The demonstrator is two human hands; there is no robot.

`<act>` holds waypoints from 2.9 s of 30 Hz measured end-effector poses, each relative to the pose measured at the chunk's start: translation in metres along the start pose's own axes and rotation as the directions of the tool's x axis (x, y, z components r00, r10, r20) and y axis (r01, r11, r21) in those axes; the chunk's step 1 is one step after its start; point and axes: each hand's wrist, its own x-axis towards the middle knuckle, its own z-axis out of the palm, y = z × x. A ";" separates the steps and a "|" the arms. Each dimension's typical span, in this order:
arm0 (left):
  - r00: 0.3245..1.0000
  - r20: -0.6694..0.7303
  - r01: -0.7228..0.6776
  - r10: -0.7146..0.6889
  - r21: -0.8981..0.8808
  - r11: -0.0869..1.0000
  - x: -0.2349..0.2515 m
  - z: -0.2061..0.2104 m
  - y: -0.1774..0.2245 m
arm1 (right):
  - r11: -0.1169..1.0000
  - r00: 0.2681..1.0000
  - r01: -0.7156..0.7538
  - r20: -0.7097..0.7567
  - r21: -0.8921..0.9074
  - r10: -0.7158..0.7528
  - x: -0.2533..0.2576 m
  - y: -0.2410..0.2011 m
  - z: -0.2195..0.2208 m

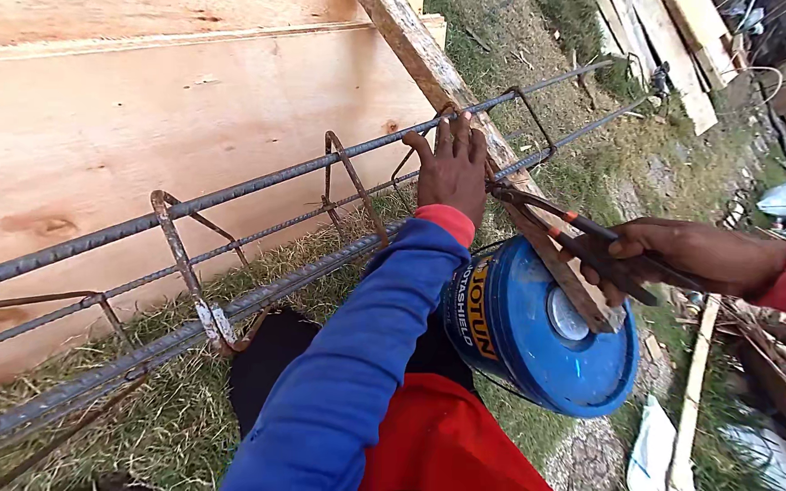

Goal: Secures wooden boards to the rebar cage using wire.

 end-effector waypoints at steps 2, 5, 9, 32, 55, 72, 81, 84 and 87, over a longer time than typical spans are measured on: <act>1.000 0.000 -0.004 0.004 -0.010 1.000 -0.001 0.000 0.000 | 0.970 0.982 -0.095 -0.183 -0.225 0.053 -0.004 -0.014 0.007; 1.000 -0.007 -0.004 0.004 -0.007 1.000 0.000 0.000 0.001 | 0.985 0.976 -0.089 -0.210 -0.150 0.056 0.001 -0.014 0.008; 1.000 -0.014 0.000 0.000 0.000 1.000 -0.001 -0.001 0.002 | 0.855 0.962 -0.182 0.266 0.485 0.054 0.019 0.017 0.022; 1.000 -0.001 0.004 -0.004 -0.008 1.000 0.000 0.000 0.003 | 0.433 0.842 -0.245 -0.412 -0.867 -0.348 0.022 0.009 0.013; 0.999 -0.033 0.003 -0.003 -0.011 1.000 0.001 -0.003 0.000 | 0.123 0.730 -0.253 -0.273 -0.960 -0.627 -0.006 -0.028 0.019; 0.993 -0.104 -0.042 0.049 0.072 0.997 -0.022 -0.008 0.000 | 0.747 0.919 0.178 0.164 0.641 -0.359 0.034 0.047 0.029; 0.868 -0.484 -0.340 0.106 -0.425 0.839 -0.119 0.010 0.020 | 0.599 0.842 0.371 0.014 0.710 -0.539 0.031 0.074 0.128; 0.803 -0.582 -0.405 0.126 -0.380 0.832 -0.141 0.016 0.028 | 0.620 0.800 0.467 -0.003 0.630 -0.600 0.022 0.097 0.149; 0.836 -0.547 -0.365 -0.040 -0.610 0.703 -0.152 0.009 0.046 | 0.673 0.758 0.623 -0.097 0.400 -0.645 0.023 0.133 0.152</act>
